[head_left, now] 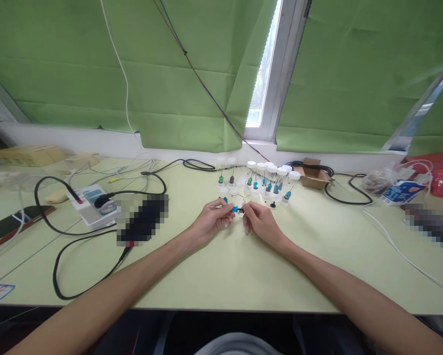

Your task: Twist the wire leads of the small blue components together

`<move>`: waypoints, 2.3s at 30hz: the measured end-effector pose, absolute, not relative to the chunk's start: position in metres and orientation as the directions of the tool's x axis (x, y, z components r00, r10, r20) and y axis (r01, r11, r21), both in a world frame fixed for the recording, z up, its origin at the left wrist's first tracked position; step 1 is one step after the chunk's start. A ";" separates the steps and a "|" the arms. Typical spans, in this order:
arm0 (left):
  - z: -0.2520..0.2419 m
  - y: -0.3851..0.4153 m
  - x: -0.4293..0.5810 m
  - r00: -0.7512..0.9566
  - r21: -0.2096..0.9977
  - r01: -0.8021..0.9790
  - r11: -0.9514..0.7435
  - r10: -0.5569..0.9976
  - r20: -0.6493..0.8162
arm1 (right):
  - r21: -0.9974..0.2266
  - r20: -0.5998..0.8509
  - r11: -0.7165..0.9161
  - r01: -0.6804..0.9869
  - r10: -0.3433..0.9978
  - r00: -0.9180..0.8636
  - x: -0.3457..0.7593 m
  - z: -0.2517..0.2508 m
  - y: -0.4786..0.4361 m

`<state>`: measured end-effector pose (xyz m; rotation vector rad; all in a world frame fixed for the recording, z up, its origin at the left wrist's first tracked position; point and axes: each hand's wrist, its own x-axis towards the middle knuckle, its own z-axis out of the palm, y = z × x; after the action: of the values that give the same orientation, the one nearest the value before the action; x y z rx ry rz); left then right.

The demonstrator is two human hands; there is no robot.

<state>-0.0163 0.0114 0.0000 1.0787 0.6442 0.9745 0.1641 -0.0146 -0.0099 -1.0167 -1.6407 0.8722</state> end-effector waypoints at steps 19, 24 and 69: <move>-0.001 0.012 -0.018 0.452 0.935 -0.327 0.139 0.892 0.025 | -0.892 0.382 0.422 0.163 0.896 -0.227 0.164 -0.014 -0.014; 0.000 0.011 -0.018 0.471 0.943 -0.302 0.141 0.882 0.019 | -0.878 0.370 0.415 0.238 0.904 -0.212 0.165 -0.010 -0.016; 0.002 0.010 -0.016 0.428 0.936 -0.336 0.108 0.903 0.050 | -0.881 0.364 0.405 0.245 0.910 -0.197 0.164 -0.012 -0.014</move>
<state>-0.0158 0.0096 0.0020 1.1028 0.6435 1.0102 0.1644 -0.0143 -0.0116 -1.0231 -1.6866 0.8544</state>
